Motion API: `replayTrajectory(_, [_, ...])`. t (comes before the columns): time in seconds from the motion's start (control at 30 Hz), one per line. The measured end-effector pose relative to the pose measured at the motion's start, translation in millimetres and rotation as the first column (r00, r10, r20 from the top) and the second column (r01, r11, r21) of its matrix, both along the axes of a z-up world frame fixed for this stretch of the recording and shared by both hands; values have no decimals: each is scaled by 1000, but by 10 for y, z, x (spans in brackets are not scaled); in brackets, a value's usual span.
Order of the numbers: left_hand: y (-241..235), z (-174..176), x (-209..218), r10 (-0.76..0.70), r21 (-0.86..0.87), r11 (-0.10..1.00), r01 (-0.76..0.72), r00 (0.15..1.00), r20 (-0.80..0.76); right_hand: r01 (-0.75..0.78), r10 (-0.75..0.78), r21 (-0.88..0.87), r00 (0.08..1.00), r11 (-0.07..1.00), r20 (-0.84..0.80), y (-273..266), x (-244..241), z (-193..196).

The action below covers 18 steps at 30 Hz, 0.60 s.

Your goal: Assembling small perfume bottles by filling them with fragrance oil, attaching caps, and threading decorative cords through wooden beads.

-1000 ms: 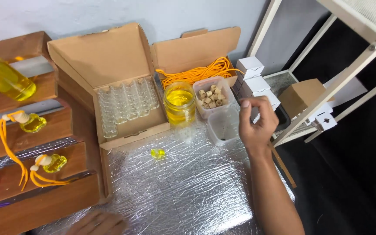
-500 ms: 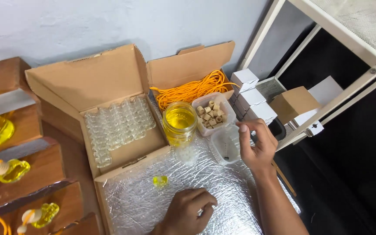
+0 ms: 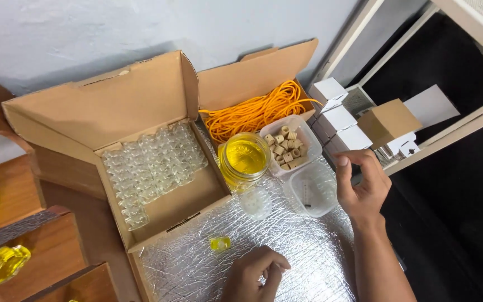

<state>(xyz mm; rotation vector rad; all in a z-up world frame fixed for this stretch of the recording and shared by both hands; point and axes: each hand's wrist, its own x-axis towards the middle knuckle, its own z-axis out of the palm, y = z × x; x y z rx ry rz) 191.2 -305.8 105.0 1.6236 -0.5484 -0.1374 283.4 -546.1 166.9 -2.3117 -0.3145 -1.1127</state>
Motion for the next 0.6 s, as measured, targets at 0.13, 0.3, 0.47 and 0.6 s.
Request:
replayTrajectory(0.13, [14,2,4,-3,-5,1000,3,1000,-16,6,-6,-5,1000,1000,21,-42,12,-27])
replayTrajectory(0.3, [11,-16,29,2,-26,1000,0,998,57,-4,4,-6,1000,1000,-22,-53,44,-39])
replayTrajectory(0.47, [27,-1,6,28,-24,999,-27,998,58,-47,46,-15,998,999,-41,-27,44,-28])
replayTrajectory(0.6, [17,-5,-22,-11,3,1000,11,999,50,-15,14,-138,1000,990,-11,-148,-1,32])
